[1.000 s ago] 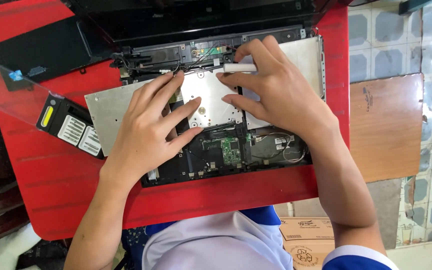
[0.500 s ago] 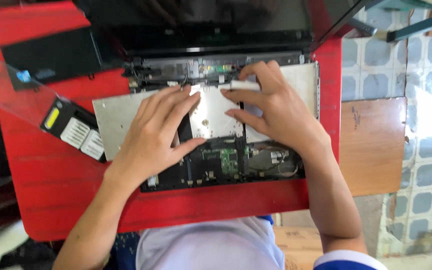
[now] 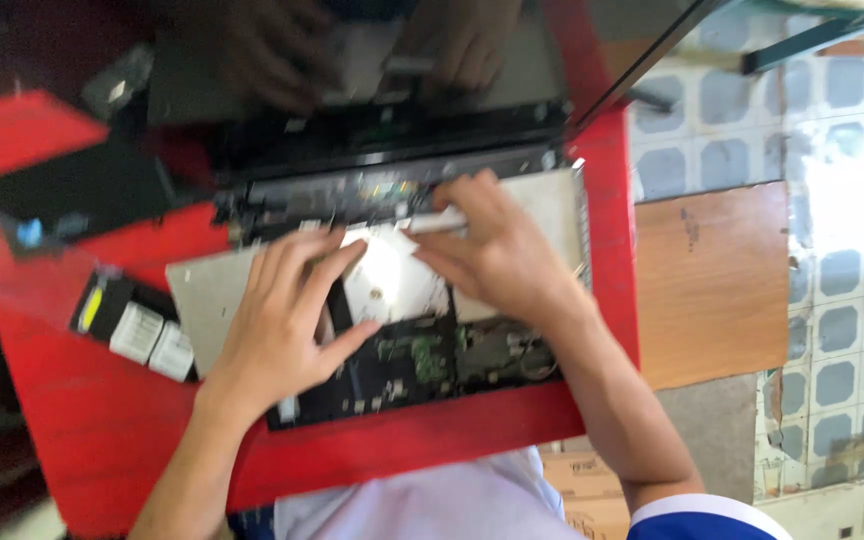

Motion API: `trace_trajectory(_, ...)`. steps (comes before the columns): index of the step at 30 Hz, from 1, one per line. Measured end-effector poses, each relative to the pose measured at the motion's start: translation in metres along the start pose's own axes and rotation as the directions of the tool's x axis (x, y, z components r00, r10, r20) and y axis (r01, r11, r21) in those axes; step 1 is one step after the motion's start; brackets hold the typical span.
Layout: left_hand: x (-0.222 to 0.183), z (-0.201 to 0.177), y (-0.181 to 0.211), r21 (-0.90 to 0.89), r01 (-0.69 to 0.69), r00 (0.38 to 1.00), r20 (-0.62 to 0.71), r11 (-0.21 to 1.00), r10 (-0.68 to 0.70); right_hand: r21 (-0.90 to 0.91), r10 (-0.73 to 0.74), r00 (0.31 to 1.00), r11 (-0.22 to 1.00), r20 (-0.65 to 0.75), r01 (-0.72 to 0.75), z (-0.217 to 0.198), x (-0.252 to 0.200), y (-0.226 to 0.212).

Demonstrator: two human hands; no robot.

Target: Reconnecting internal ribbon cables and installing a metal shield inside a disassembled laptop.

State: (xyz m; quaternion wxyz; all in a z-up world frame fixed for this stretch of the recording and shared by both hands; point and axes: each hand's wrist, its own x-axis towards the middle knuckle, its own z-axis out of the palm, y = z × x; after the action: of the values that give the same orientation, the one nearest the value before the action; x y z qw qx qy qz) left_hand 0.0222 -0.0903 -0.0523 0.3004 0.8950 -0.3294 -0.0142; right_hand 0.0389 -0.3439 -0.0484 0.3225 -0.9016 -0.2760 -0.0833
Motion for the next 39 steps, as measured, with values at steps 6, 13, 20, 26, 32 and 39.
trace_trajectory(6, 0.002, 0.005, -0.005, -0.057, 0.063, 0.998, 0.007, 0.996, -0.062, 0.012, 0.044, 0.999, 0.999, 0.016, -0.044, -0.002, 0.002, -0.003)
trace_trajectory(13, -0.001, 0.004, -0.006, -0.029, 0.031, 0.999, -0.03, 0.999, -0.032, -0.047, 0.016, 1.0, 0.999, 0.025, -0.015, -0.001, 0.004, -0.006)
trace_trajectory(20, -0.005, 0.005, -0.003, 0.009, -0.016, 0.998, -0.06, 1.0, 0.016, -0.077, 0.03, 0.999, 0.997, 0.042, -0.027, -0.002, 0.003, -0.011)
trace_trajectory(26, -0.012, 0.011, -0.003, 0.077, 0.004, 1.0, -0.031, 0.997, -0.001, -0.072, 0.085, 0.994, 0.994, 0.07, -0.08, -0.003, 0.0, -0.016)
trace_trajectory(32, -0.011, 0.003, -0.007, 0.023, -0.048, 0.996, -0.079, 0.999, 0.05, -0.037, 0.033, 0.998, 0.999, 0.046, -0.031, -0.003, 0.001, -0.02)
trace_trajectory(39, -0.012, 0.006, -0.006, 0.069, -0.039, 0.996, -0.077, 0.997, 0.044, -0.045, 0.007, 0.998, 0.999, 0.055, -0.004, -0.001, -0.003, -0.015)
